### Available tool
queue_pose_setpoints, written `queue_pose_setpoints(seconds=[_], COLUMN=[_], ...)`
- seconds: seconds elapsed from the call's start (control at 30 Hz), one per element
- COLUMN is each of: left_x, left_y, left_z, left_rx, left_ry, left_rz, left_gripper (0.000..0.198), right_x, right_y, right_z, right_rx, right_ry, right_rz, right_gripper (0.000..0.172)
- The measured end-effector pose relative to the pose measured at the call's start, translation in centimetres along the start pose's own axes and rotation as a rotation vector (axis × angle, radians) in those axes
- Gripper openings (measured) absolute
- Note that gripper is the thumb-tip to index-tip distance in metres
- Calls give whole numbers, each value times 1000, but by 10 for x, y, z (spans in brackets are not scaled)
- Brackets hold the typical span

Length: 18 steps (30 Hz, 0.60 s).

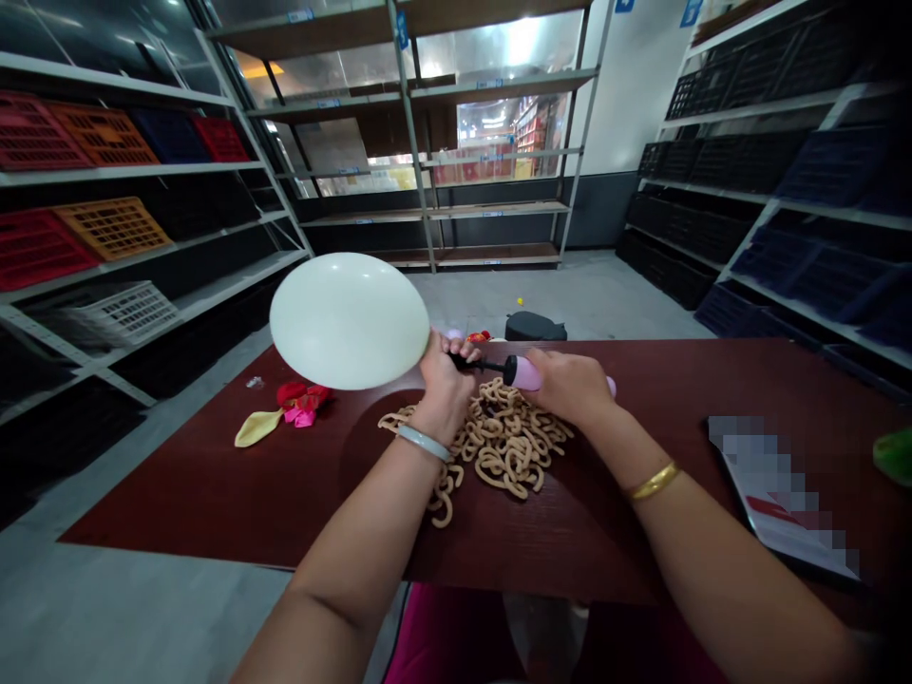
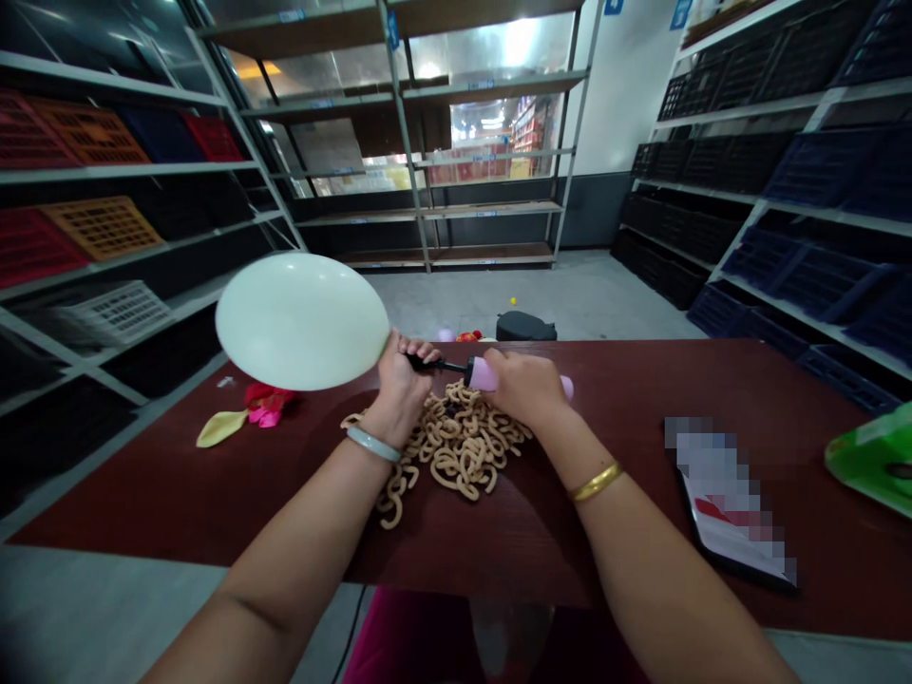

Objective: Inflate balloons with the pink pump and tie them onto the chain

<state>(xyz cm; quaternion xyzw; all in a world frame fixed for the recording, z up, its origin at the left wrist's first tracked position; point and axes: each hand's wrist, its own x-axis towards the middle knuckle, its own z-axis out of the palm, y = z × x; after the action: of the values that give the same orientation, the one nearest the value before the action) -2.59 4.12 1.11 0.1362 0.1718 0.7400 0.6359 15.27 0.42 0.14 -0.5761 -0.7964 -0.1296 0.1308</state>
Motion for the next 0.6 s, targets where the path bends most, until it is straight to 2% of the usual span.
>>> queue_pose_setpoints(seconds=[0.1, 0.17, 0.27, 0.4, 0.6], left_x=[11, 13, 9, 0, -14], left_y=[32, 52, 66, 52, -1], left_z=[-1, 2, 9, 14, 14], left_rx=[-28, -49, -64, -99, -106], left_ry=[25, -10, -55, -77, -70], left_rz=[63, 123, 173, 169, 37], left_gripper=[45, 44, 45, 44, 42], right_x=[1, 0, -4, -7, -8], right_y=[16, 23, 27, 18, -5], right_z=[-2, -8, -21, -32, -30], right_rx=[-4, -23, -71, -126, -92], right_ry=[39, 73, 123, 137, 72], right_rz=[-13, -10, 11, 35, 13], right_gripper=[38, 40, 42, 41, 34])
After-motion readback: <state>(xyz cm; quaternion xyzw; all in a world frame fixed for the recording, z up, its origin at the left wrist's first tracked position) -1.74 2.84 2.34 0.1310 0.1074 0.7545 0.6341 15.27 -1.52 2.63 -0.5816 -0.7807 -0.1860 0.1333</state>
